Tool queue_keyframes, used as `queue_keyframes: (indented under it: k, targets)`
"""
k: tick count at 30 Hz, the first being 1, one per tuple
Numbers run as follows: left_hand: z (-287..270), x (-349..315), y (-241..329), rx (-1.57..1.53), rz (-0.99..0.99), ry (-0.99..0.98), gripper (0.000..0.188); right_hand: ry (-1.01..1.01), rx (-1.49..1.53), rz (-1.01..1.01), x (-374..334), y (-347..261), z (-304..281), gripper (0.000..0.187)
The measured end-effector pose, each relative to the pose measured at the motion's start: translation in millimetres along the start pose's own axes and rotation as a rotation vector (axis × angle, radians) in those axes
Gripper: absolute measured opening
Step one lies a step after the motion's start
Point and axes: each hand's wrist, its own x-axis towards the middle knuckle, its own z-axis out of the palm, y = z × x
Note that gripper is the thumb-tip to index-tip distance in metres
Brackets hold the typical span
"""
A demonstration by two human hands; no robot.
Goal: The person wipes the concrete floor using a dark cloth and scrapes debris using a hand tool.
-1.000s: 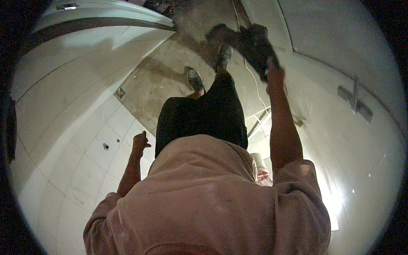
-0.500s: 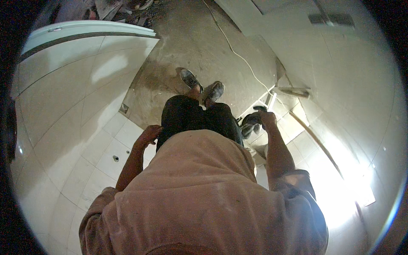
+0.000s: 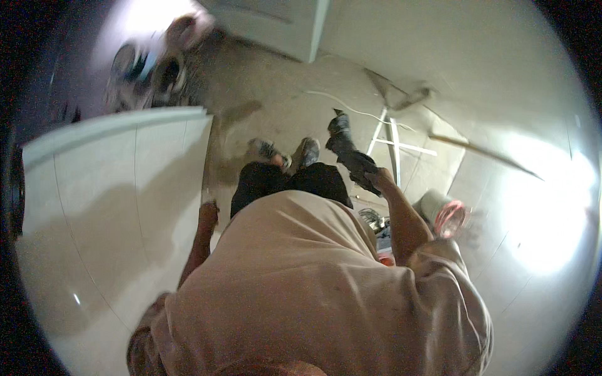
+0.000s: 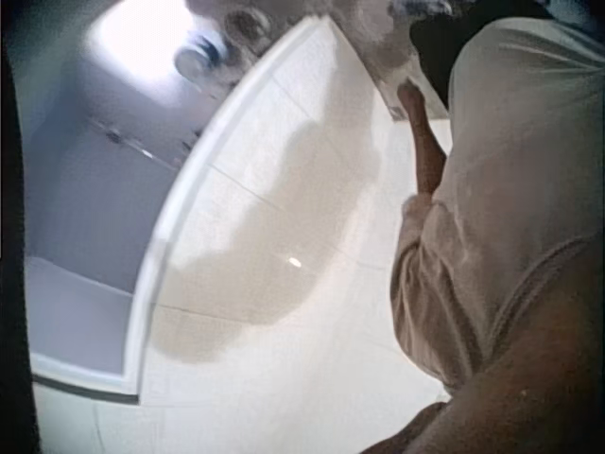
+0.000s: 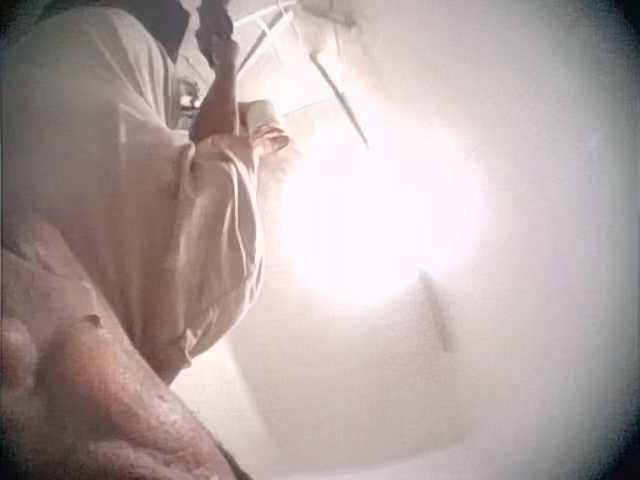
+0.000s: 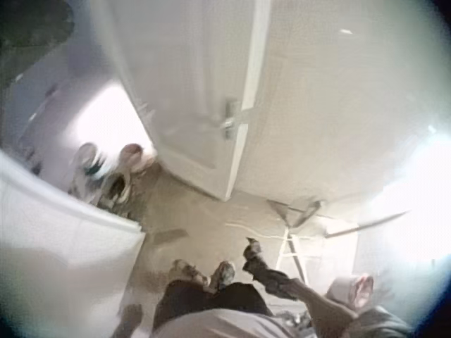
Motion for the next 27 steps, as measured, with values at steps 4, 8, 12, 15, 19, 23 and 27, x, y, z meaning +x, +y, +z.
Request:
queue_keyframes:
  k: [4, 8, 12, 15, 19, 23, 27]
  targets:
    - [-18, 4, 60, -0.247, -0.156, -0.155, 0.022, 0.136, 0.139, -0.060, -19, -3, -5, 0.033]
    - [-41, 42, 91, 0.094, 0.228, -0.254, 0.028, 0.152, 0.755, -0.139, -50, -54, 7, 0.026]
    - [-43, 51, 187, 0.144, 0.279, -0.397, 0.034, 0.253, 0.715, -0.268, -76, -105, 58, 0.029]
    - [-33, 47, 235, -0.126, 0.097, -0.539, 0.048, 0.165, 0.823, -0.398, -108, -158, 108, 0.031]
    - [-26, 44, 275, -0.704, -0.207, -0.928, 0.049, -0.034, 0.943, -0.643, -151, -207, 170, 0.044]
    - [-5, 107, 208, -0.526, -0.129, -0.872, 0.039, -0.137, 0.891, -0.621, -164, -209, 220, 0.047]
    - [-10, 167, 154, -0.367, -0.261, -0.745, 0.038, 0.364, 0.941, -0.338, -136, -146, 288, 0.037]
